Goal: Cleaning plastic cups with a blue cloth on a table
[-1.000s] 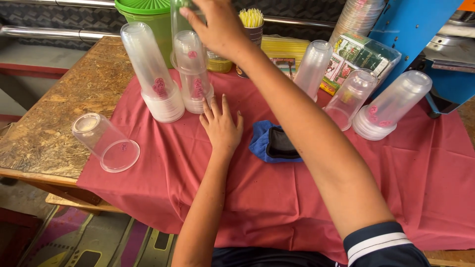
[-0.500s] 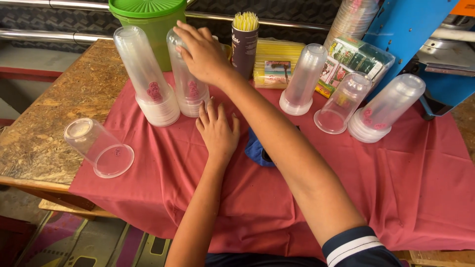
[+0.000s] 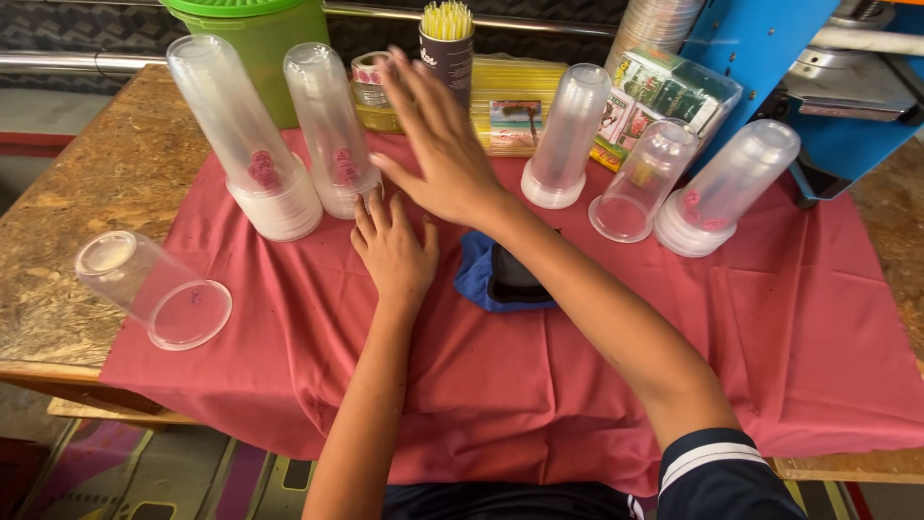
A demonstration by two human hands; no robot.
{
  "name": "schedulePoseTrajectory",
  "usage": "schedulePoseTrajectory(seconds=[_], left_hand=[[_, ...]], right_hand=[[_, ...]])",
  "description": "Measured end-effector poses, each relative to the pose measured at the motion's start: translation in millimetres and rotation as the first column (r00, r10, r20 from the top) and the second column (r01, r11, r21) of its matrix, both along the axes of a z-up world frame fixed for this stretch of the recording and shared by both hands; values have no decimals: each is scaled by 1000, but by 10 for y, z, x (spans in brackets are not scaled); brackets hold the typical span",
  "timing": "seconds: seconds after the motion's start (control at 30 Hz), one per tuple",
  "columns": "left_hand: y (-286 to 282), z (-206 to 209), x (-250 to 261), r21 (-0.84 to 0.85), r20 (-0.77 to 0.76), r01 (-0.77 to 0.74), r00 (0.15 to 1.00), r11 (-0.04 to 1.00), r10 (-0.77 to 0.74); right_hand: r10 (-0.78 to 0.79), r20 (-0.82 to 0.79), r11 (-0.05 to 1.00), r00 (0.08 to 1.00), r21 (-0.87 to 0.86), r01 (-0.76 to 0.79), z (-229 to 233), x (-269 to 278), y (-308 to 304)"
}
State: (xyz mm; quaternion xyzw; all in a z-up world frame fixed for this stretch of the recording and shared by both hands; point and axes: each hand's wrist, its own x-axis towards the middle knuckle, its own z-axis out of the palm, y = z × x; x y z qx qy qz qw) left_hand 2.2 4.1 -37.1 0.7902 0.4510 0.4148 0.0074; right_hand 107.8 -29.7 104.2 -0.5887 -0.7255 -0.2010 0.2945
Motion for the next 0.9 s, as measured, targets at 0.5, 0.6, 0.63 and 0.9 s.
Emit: schedulePoseTrajectory(seconds=[0.5,0.6,0.63,0.9], left_hand=[[-265,158,123,-120,-5,523,850,844,-527],[-336,287,76,-122,-77,586,799,801,-596],[-357,255,75,-125,-78,584,800,802,-595],[-259,306,64,-188,114,619,785,762,-609]], right_hand=[[-316,-468,834,826,278,476,-897,1206,-835],[-213,-635,897,743,174,406,-1075,1373,-716],[-213,-636,898,742,171,405,-1054,1356,-756],[139,-874,973,465,208,99,-897,1257,-794]])
